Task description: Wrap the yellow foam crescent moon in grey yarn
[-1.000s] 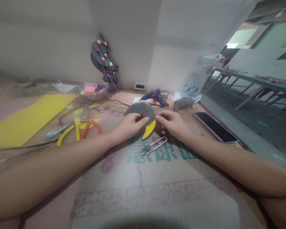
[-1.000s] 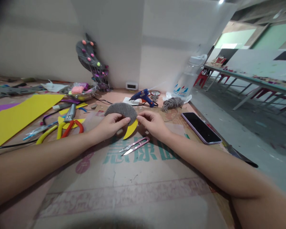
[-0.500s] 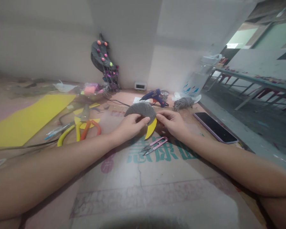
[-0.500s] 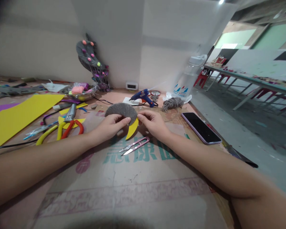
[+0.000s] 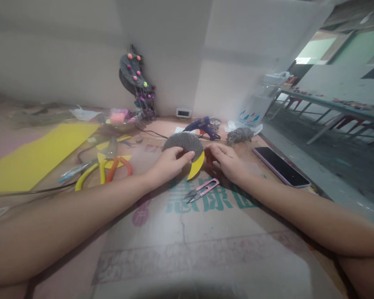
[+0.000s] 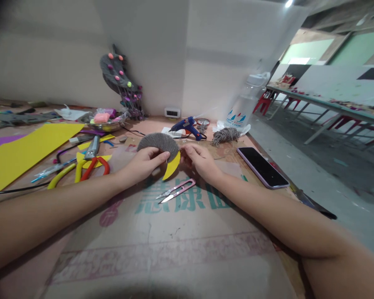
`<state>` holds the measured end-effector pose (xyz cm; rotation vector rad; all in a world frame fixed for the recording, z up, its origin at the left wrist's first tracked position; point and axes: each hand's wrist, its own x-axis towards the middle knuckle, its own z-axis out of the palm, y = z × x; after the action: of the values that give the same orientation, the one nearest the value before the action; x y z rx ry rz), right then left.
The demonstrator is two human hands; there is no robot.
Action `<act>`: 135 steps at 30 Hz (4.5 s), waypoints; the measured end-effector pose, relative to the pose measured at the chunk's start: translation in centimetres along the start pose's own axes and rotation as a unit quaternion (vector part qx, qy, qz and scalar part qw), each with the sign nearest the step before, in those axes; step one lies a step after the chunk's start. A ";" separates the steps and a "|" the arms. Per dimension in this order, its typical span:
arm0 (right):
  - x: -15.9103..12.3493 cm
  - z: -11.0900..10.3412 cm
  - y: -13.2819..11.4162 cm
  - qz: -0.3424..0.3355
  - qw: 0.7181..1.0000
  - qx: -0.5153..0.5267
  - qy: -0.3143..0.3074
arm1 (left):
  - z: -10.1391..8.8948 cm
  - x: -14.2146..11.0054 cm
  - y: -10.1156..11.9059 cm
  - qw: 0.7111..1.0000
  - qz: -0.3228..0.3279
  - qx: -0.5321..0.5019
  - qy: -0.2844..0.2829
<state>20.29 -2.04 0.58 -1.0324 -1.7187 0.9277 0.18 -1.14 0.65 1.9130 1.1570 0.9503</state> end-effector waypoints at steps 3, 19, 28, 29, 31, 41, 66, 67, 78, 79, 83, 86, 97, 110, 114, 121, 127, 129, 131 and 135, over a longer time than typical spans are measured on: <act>0.4 -0.3 0.4 -0.004 0.998 0.065 0.027 | -0.1 0.0 0.0 1.000 -0.005 0.004 0.003; -0.4 -2.6 -3.4 -0.161 0.958 -0.198 -0.133 | -0.3 0.5 -0.3 0.998 -0.028 -0.021 0.052; -1.6 -1.7 -5.4 -0.188 0.903 -0.290 -0.257 | -0.2 0.6 -0.7 0.998 -0.021 -0.026 0.054; -1.5 -1.6 -5.5 -0.189 0.907 -0.288 -0.243 | -0.2 0.6 -0.6 0.998 -0.024 -0.024 0.054; -1.4 -1.8 -5.6 -0.184 0.911 -0.291 -0.226 | -0.2 0.6 -0.5 0.998 -0.028 -0.018 0.055; -1.4 -2.0 -5.5 -0.156 0.878 -0.297 -0.341 | -0.2 0.7 -0.6 0.999 -0.012 -0.001 0.052; -0.7 -3.2 -2.1 -0.321 0.843 -0.431 0.016 | 0.4 0.5 -1.3 0.998 0.032 0.020 0.058; -0.6 -3.2 -1.7 -0.311 0.839 -0.447 0.022 | 0.4 0.5 -1.2 0.998 0.032 0.020 0.059; 0.0 -3.0 -0.6 -0.294 0.800 -0.522 -0.013 | 0.1 0.3 -0.4 0.997 0.048 0.047 0.036; 0.0 -3.1 -0.6 -0.300 0.797 -0.525 -0.010 | 0.1 0.3 -0.3 0.997 0.044 0.047 0.034; 0.2 -3.1 -0.4 -0.304 0.794 -0.527 -0.001 | 0.1 0.2 -0.2 0.997 0.038 0.060 0.031; 0.2 -3.1 -0.2 -0.295 0.797 -0.527 -0.003 | 0.1 0.2 -0.1 0.996 0.045 0.068 0.029; 0.4 -3.1 0.2 -0.286 0.800 -0.527 -0.007 | 0.1 0.3 -0.4 0.999 0.034 0.010 0.005; 0.2 -3.1 -0.1 -0.280 0.803 -0.526 -0.019 | 0.0 0.1 -0.2 0.999 0.024 -0.028 -0.016; 0.3 -3.1 -0.2 -0.281 0.800 -0.530 -0.017 | 0.0 0.2 -0.2 0.999 0.022 -0.042 -0.017; 0.3 -3.2 0.0 -0.286 0.796 -0.533 -0.016 | 0.1 0.2 0.0 0.998 0.001 -0.059 -0.028; 0.2 -3.1 -0.1 -0.286 0.797 -0.532 -0.011 | 0.1 0.2 0.0 0.998 0.006 -0.061 -0.028; 0.0 -3.0 -0.4 -0.265 0.811 -0.521 -0.019 | 0.1 0.2 -0.3 0.998 0.010 -0.061 -0.026; -0.2 -3.0 -0.7 -0.246 0.831 -0.499 -0.013 | 0.2 0.4 -0.6 0.998 0.013 -0.059 -0.021; -0.5 -3.2 -0.7 -0.238 0.854 -0.461 0.029 | 0.2 0.6 -1.1 0.998 0.017 -0.056 -0.007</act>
<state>23.22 -2.28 2.10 -1.0862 -2.2632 -0.3157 0.11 -0.25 -0.28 1.8532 1.0435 0.9973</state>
